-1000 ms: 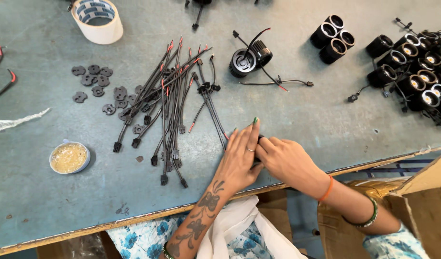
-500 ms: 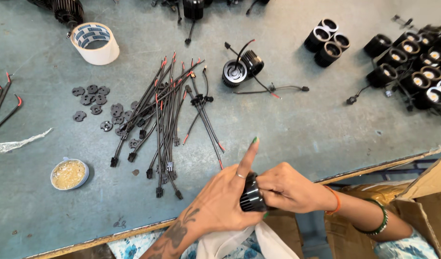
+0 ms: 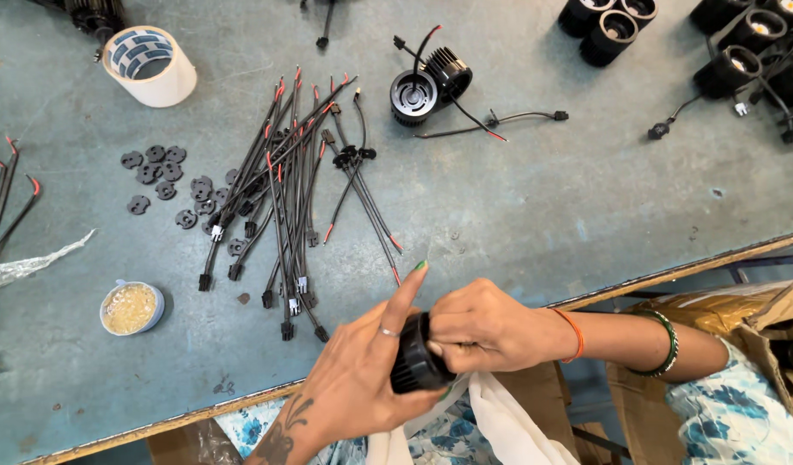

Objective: The person assembles small black cylindrical electronic components by inserting wires into the center, applying adhesive, and securing the parts. They handle multiple units one at a time, placing finished assemblies on the table.

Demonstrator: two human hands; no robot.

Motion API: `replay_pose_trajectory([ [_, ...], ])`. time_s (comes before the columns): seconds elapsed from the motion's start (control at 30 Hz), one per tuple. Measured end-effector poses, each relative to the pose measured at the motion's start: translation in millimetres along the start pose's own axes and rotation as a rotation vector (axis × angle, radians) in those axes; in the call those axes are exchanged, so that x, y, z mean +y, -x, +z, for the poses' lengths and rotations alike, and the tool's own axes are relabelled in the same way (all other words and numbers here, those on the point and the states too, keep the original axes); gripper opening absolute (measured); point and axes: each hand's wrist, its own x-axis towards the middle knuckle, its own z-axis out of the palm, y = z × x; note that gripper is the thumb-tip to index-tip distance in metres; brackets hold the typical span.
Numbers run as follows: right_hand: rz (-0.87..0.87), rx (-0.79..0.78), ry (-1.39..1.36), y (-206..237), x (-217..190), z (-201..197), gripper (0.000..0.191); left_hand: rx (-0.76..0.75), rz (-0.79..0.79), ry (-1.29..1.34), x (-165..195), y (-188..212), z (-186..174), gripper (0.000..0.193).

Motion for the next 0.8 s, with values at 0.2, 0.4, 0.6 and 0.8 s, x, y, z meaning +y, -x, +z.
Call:
replay_pose_trajectory([
  [0.2, -0.151, 0.002, 0.156, -0.7, -4.3, 4.2, 0.019, 0.128, 0.128, -0.063, -18.9, 11.2, 13.9, 0.122],
  [0.4, -0.351, 0.080, 0.752, 0.8, -24.9, -0.1, 0.016, 0.341, 0.238, -0.146, -42.9, 16.8, 36.7, 0.107],
  [0.6, -0.342, 0.365, 0.763, 0.5, -37.2, 5.9, 0.028, 0.495, 0.308, -0.161, -49.7, 17.0, 52.2, 0.103],
  [0.8, -0.091, 0.537, 0.465, -3.5, -41.7, 29.4, 0.028, 0.644, 0.374, -0.331, -53.5, 13.9, 56.1, 0.093],
])
